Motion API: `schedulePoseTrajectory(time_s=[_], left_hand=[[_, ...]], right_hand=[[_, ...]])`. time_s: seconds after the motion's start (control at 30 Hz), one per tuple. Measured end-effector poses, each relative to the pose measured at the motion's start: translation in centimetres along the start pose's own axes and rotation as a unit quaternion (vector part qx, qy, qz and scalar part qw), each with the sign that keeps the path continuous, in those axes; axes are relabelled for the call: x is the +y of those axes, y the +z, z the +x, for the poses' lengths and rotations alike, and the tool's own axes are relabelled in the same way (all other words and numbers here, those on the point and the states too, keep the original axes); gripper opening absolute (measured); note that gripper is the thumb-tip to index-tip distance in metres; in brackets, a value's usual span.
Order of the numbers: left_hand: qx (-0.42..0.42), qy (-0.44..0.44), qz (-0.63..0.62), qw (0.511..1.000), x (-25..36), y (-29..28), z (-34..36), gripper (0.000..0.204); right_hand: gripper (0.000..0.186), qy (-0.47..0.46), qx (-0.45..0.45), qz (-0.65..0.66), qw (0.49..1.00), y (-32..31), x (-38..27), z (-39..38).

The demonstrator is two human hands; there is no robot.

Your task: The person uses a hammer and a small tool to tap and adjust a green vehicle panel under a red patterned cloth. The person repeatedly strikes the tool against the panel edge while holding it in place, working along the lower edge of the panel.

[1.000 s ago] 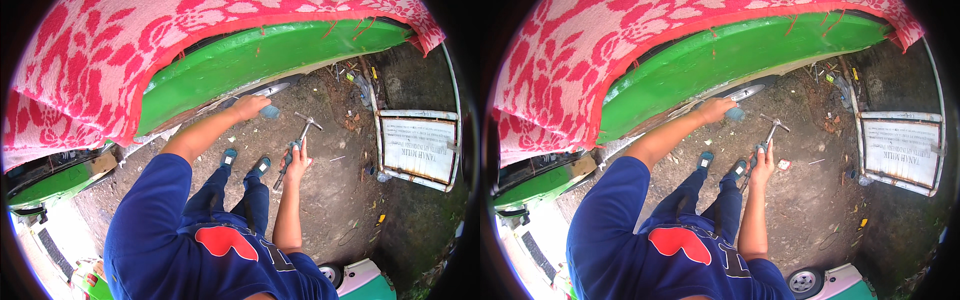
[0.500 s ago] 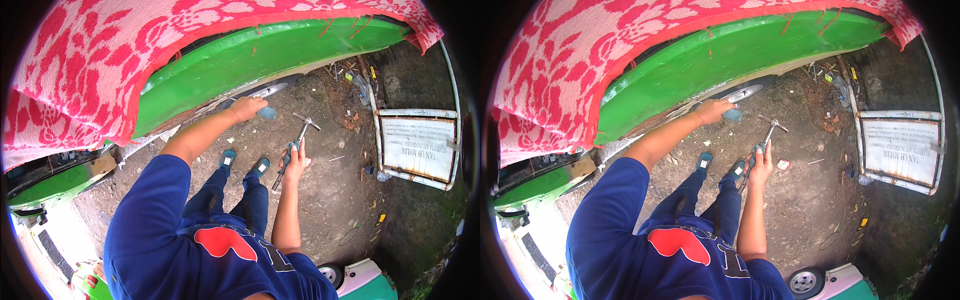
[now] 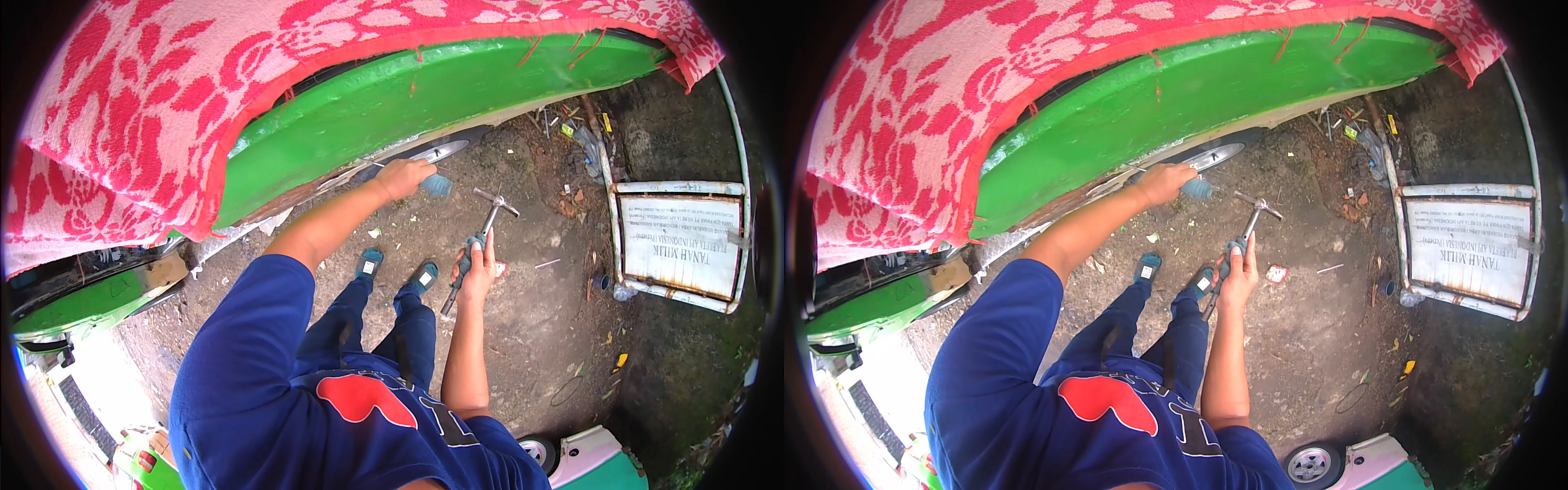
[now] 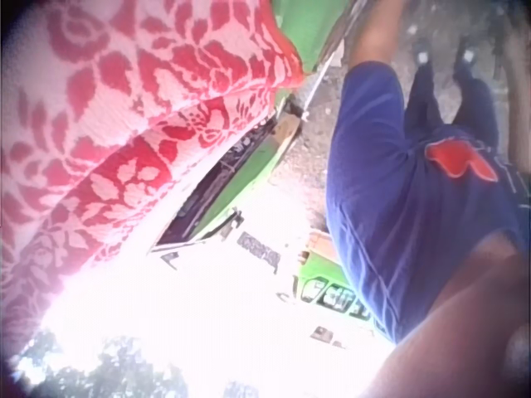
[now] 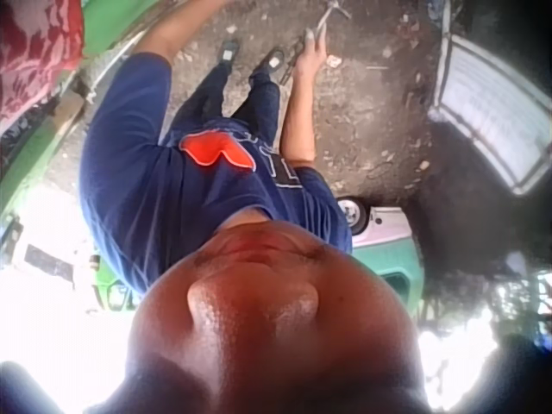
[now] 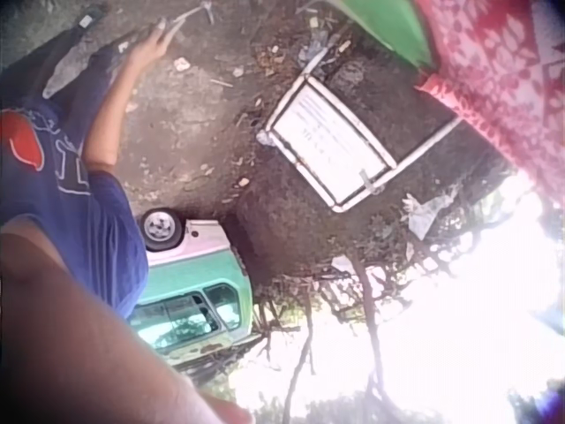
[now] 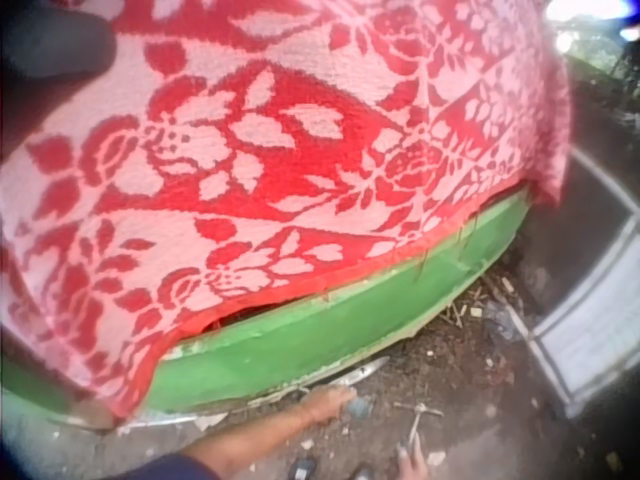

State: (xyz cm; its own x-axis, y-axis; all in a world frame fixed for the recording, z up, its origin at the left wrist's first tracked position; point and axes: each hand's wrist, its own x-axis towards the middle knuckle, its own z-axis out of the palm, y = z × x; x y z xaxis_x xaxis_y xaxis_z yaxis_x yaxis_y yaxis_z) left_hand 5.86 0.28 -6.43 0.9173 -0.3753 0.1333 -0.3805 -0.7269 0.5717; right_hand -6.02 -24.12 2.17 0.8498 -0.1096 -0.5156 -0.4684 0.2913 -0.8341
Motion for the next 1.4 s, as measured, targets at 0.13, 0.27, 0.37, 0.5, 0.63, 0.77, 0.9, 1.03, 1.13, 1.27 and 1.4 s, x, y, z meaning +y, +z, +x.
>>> schedulePoseTrajectory(time_s=[0.13, 0.27, 0.37, 0.5, 0.63, 0.77, 0.9, 1.03, 1.13, 1.27, 1.4], left_hand=[[-0.002, -0.009, 0.001, 1.0, 0.1, -0.2, 0.3, 0.023], [-0.006, -0.019, 0.007, 1.0, 0.0, -0.3, 0.1, 0.033], [0.026, -0.035, -0.009, 0.999, -0.3, 0.3, -0.8, 0.033], [0.022, -0.042, 0.01, 0.999, -1.0, -0.6, -1.5, 0.034], [0.013, -0.034, 0.008, 0.999, -0.2, -0.5, -2.3, 0.032], [0.034, -0.01, 0.005, 0.999, -0.1, -0.8, -2.4, 0.03], [0.013, -0.007, 0.005, 1.0, 0.3, -0.6, -1.4, 0.028], [0.015, -0.017, 0.005, 1.0, 0.3, -0.2, -0.6, 0.03], [0.018, -0.015, 0.004, 1.0, 0.2, 0.0, -0.5, 0.031], [0.026, -0.012, -0.005, 1.0, 0.1, -0.1, -0.1, 0.032], [0.033, -0.015, -0.006, 0.999, 0.1, 0.1, 0.1, 0.032]], right_hand=[[0.059, 0.002, 0.001, 0.002, 1.0, 0.1, -0.1, -0.1], [0.058, -0.008, -0.003, -0.014, 1.0, 1.3, 0.7, 0.0], [0.055, 0.029, -0.056, -0.062, 0.996, 2.6, 1.4, 0.1], [0.055, -0.036, 0.003, 0.023, 0.999, 3.2, 0.5, -0.2], [0.056, 0.002, -0.062, -0.075, 0.995, 3.8, 2.0, -0.5], [0.057, 0.012, -0.01, -0.006, 1.0, 2.3, 0.5, -1.1], [0.057, 0.013, 0.003, -0.015, 1.0, 0.5, 0.4, -0.9], [0.057, 0.01, -0.001, -0.003, 1.0, 0.0, 0.7, -1.0], [0.058, 0.012, 0.007, 0.004, 1.0, 0.0, 0.8, -1.3], [0.059, 0.017, 0.017, 0.01, 1.0, -0.1, 1.1, -1.6], [0.058, 0.023, 0.021, 0.009, 0.999, 0.2, 0.9, -1.6]])
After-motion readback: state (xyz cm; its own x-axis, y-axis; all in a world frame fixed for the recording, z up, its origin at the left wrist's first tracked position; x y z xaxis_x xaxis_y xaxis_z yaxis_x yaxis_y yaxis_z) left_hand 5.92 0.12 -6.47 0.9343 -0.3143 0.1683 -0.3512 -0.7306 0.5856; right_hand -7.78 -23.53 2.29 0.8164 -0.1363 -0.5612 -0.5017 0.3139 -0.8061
